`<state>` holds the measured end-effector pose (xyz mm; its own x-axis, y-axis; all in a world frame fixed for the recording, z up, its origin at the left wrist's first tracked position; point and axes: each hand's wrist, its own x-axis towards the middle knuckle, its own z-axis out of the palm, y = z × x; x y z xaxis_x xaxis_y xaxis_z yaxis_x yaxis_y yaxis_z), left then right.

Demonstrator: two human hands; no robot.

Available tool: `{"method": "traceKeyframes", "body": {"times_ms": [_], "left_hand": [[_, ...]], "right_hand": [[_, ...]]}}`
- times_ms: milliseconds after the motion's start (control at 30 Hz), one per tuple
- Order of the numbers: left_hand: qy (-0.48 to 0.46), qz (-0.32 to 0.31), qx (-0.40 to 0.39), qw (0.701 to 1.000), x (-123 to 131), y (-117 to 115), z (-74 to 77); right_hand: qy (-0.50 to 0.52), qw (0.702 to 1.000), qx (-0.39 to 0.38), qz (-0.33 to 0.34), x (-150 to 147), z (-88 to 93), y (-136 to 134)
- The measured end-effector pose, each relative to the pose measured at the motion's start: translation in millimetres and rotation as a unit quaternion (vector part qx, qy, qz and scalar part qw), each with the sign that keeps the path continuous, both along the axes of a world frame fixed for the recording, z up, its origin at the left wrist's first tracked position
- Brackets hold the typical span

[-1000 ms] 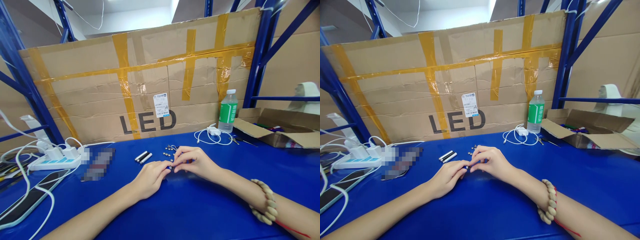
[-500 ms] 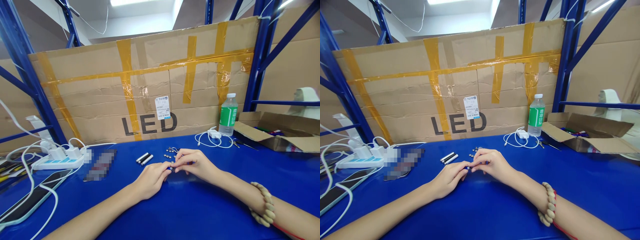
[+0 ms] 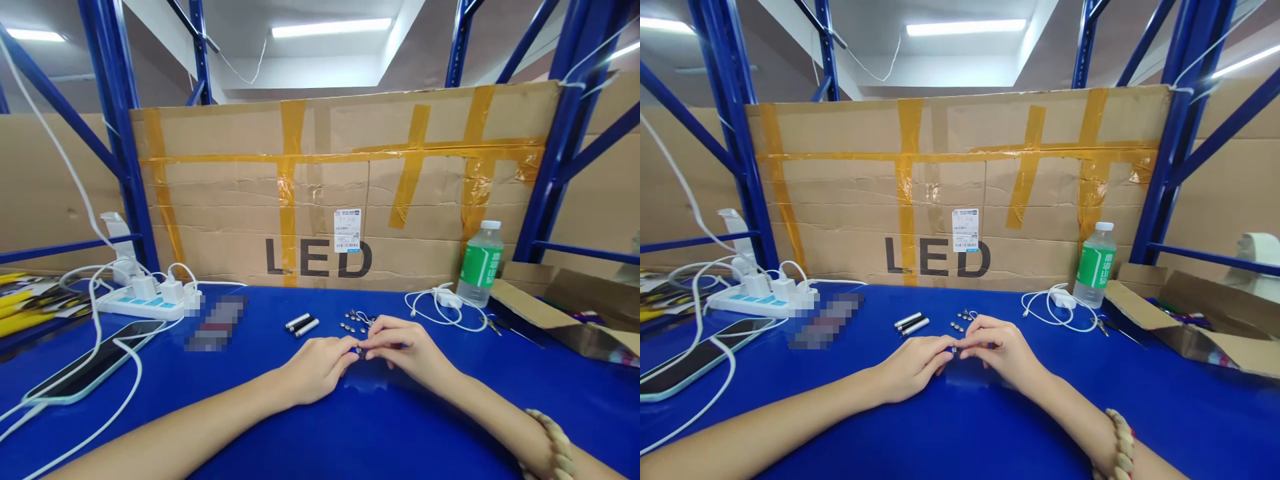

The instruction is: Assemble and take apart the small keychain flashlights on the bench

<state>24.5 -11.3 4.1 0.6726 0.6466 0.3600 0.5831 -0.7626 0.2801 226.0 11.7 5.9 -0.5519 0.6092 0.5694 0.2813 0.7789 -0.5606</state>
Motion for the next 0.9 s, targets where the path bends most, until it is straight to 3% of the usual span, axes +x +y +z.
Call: {"method": "traceKeyframes", "body": {"times_ms": [567, 900], "left_hand": [[-0.076, 0.002, -0.032, 0.997, -4, 8, -8.5], [-0.112, 0.014, -0.064, 0.992, -6, 19, -12.8]], "right_hand": [[0.013, 1.0, -0.026, 0.003, -14, 2.1, 5], [0.026, 0.995, -0.083, 0.041, -21, -2.8, 29]]}}
